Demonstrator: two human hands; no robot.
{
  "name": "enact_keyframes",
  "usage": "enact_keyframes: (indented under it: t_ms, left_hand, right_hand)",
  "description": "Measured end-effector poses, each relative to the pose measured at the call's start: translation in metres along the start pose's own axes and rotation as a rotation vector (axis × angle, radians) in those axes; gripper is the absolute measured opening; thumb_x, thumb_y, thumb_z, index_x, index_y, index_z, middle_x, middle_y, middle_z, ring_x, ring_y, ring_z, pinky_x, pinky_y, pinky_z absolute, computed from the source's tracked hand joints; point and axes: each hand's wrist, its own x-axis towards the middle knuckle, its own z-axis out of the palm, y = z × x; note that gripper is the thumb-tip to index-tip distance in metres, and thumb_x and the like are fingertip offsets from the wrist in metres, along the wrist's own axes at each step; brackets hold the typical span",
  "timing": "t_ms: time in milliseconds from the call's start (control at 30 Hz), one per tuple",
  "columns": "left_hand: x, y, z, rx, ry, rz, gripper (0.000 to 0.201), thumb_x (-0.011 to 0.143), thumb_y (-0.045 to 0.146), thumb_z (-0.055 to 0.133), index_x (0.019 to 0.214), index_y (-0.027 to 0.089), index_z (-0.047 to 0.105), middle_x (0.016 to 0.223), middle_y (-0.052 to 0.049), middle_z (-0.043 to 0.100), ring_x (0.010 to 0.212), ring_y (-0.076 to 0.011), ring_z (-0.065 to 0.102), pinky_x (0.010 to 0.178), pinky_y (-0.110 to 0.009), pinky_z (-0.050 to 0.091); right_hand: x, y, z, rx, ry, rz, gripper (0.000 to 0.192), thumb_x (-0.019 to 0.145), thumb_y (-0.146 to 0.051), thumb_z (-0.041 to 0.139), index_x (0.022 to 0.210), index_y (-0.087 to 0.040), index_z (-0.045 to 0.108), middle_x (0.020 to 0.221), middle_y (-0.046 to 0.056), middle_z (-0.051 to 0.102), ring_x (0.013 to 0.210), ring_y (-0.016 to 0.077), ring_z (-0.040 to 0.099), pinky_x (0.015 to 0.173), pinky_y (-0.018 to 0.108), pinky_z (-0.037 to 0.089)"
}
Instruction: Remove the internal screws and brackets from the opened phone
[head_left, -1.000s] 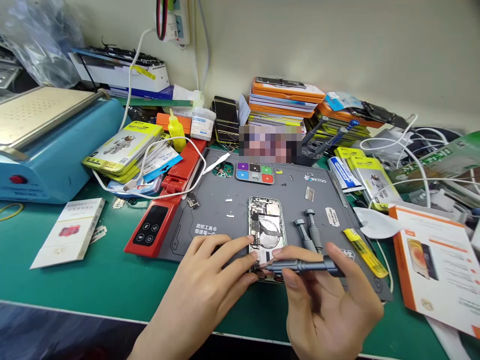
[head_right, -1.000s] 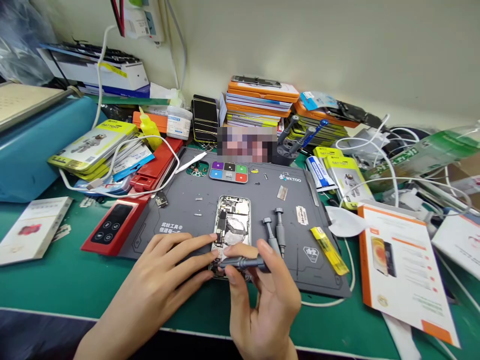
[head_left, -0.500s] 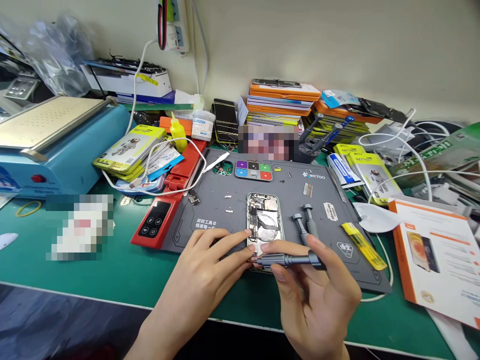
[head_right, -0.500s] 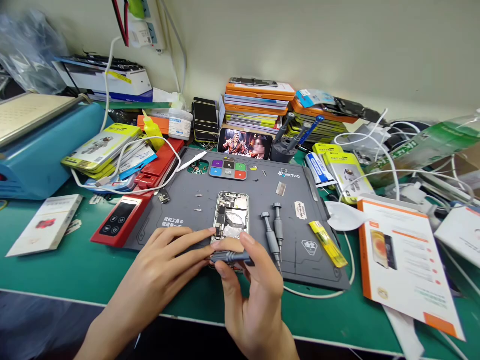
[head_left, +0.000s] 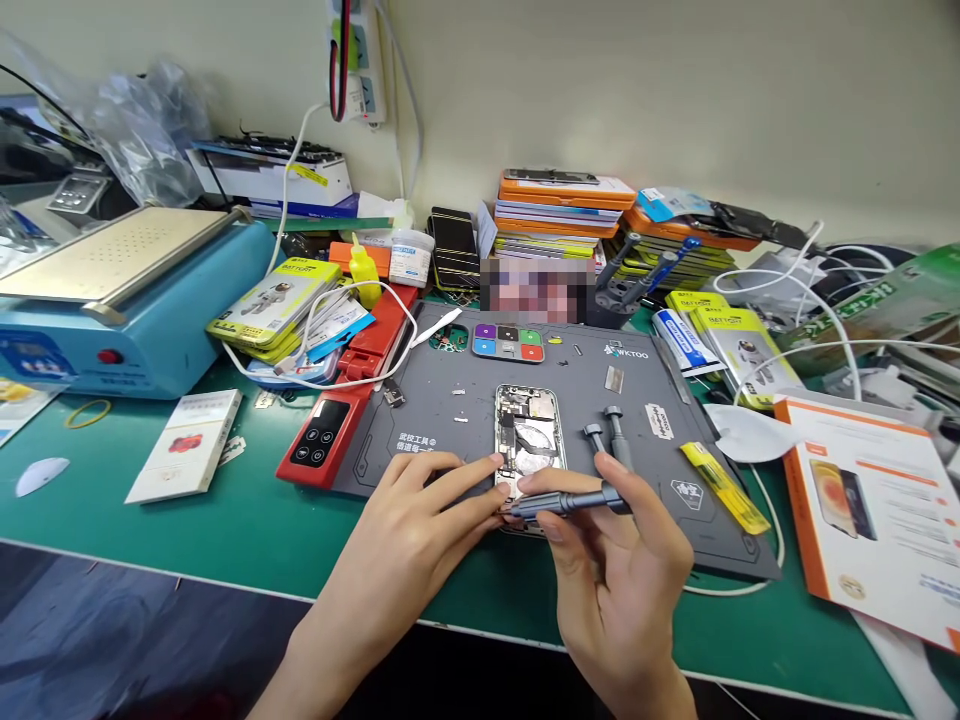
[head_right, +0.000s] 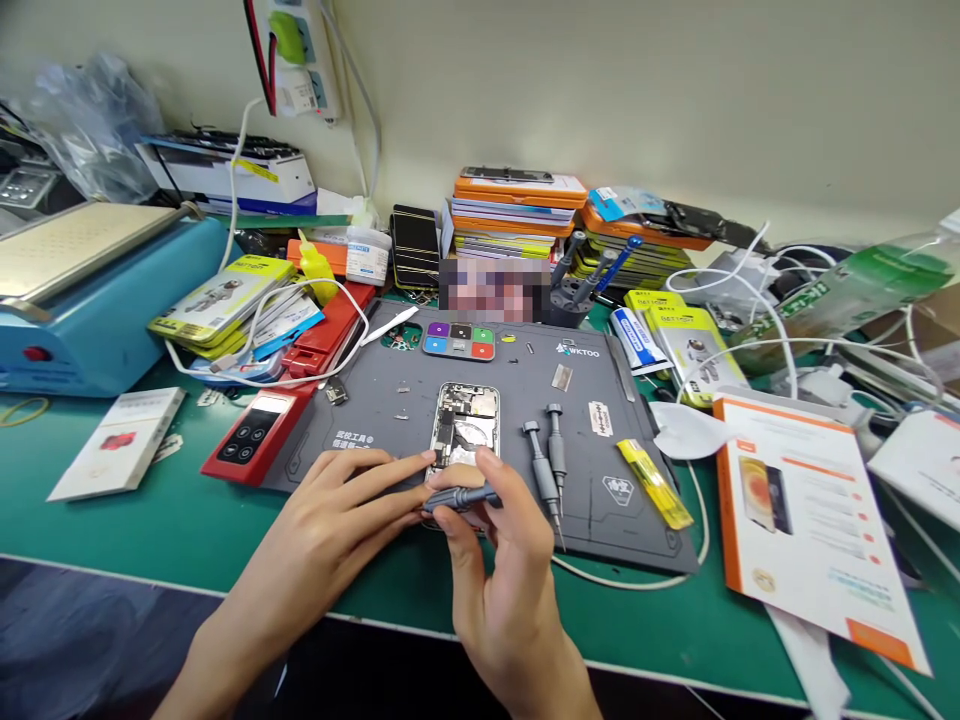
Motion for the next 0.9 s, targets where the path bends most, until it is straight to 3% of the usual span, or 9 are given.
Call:
enact_keyframes:
  t_ms: [533,733,900]
  left_hand:
    - [-0.0024,-0.0017,0.0015,-0.016,-0.005,-0.018,0.027,0.117,0.026,0.058,0.136,0.026,0.077,0.151,0.003,0.074,0.115,-0.0247,0.062,0.098,-0.043,0.048]
    - [-0.0031,-0.0017,0.0015,-0.026,-0.015,-0.03,0.025,0.117,0.026,0.058,0.134,0.026,0.077,0.151,0.005,0.074,0.117,-0.0244,0.06,0.099,-0.043,0.047]
    - [-0.0037,-0.002,0.0014,-0.037,-0.028,-0.033,0.027,0.117,0.025,0.056,0.138,0.025,0.074,0.154,0.005,0.071,0.12,-0.0253,0.058,0.101,-0.043,0.045]
  right_hand:
    - [0.0014,-0.0021,-0.0011,-0.044,0.003,-0.022,0.077,0.099,0.005,0.06,0.166,-0.025,0.038,0.119,0.01,0.078,0.111,0.0218,0.082,0.086,0.033,0.075]
    - [-0.0029,0.0,-0.0013,-0.055,0.031,-0.012,0.075,0.098,0.005,0.063,0.164,-0.025,0.042,0.123,0.01,0.078,0.116,0.0214,0.082,0.101,0.04,0.072]
    - [-0.0016,-0.0026,-0.0002,-0.031,0.033,0.024,0.074,0.098,0.005,0.062,0.162,-0.027,0.043,0.121,0.008,0.079,0.115,0.0193,0.082,0.095,0.032,0.073]
